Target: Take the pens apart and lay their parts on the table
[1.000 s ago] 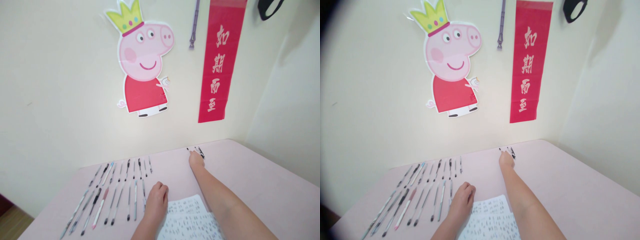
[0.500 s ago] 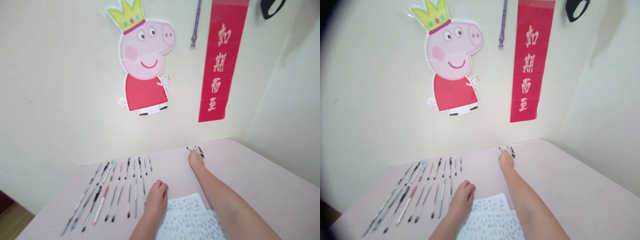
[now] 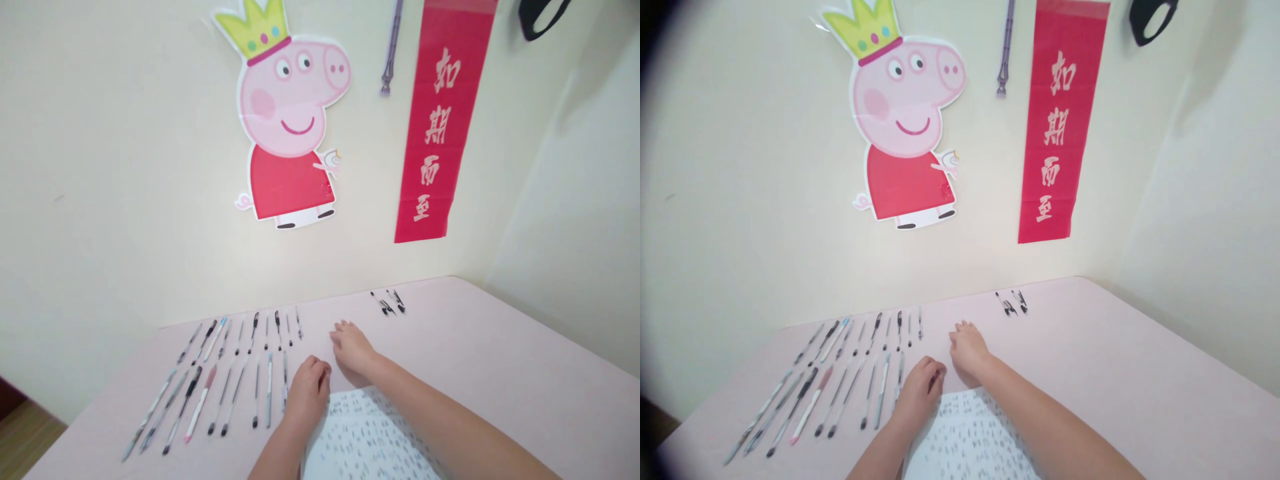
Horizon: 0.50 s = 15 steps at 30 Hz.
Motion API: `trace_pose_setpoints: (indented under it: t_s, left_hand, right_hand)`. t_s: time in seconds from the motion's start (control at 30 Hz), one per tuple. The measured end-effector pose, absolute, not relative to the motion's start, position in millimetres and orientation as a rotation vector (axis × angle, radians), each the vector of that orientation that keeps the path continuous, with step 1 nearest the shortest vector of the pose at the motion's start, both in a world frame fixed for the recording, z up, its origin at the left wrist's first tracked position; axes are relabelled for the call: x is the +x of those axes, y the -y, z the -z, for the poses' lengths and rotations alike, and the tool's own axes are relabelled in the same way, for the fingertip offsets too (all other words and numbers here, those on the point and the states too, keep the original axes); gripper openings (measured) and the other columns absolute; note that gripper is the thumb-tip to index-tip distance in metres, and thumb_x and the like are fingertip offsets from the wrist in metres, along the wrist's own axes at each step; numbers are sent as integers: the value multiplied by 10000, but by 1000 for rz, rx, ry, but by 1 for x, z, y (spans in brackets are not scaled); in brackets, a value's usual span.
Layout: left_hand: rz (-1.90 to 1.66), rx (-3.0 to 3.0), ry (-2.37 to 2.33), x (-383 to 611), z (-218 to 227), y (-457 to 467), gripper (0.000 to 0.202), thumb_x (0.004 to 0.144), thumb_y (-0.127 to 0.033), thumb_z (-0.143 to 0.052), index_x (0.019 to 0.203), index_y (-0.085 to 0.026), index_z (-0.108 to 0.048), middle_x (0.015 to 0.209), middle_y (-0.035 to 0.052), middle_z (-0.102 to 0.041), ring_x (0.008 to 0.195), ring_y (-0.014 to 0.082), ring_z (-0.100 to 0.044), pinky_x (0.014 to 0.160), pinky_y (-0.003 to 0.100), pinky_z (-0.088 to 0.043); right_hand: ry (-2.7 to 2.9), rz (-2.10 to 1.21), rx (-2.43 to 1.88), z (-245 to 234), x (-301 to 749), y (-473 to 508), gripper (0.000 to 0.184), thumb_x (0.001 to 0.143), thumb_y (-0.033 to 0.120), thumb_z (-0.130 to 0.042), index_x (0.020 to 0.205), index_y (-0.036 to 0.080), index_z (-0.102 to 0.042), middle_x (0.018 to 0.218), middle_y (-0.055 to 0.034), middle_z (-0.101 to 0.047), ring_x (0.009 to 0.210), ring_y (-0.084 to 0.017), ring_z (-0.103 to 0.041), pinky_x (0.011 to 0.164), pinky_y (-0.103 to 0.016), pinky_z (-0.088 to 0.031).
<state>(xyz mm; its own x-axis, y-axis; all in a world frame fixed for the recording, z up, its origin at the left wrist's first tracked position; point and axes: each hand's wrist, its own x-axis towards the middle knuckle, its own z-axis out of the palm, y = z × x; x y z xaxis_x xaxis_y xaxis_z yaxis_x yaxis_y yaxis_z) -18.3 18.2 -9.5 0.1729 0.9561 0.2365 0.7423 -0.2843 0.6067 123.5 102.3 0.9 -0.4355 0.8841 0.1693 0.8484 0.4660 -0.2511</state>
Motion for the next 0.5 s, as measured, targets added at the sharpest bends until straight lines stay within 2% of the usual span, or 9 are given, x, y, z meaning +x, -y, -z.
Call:
trace_pose_setpoints:
  t_s: [0.17, 0.3, 0.5]
  left_hand:
    - [-876, 2106, -1572, -19, 10, -19, 255, 828, -158, -350, 815, -180, -604, 835, 56, -540, 824, 175, -530, 769, 315, -399]
    - [-899, 2098, -1562, -19, 13, -20, 223, 807, -138, -368, 796, -179, -587, 824, 51, -540, 822, 173, -529, 761, 309, -401]
    - [-1109, 1930, -1695, -21, 19, -24, 160, 778, -116, -371, 865, -177, -490, 801, 27, -508, 725, 151, -506, 692, 289, -411]
  right_hand:
    - [2412, -321, -1454, 5, 110, -91, 382, 744, 147, -457, 1086, 142, -626, 1268, -135, -525, 1218, -261, -419, 1013, -394, -282]
    - [2382, -381, -1444, 6, 105, -92, 434, 768, 117, -422, 1175, 136, -570, 1301, -146, -493, 1239, -254, -397, 1023, -407, -271]
    - [2358, -432, -1316, 8, 88, -103, 446, 785, 106, -428, 1210, 156, -550, 1336, -150, -455, 1228, -239, -415, 1011, -368, -299]
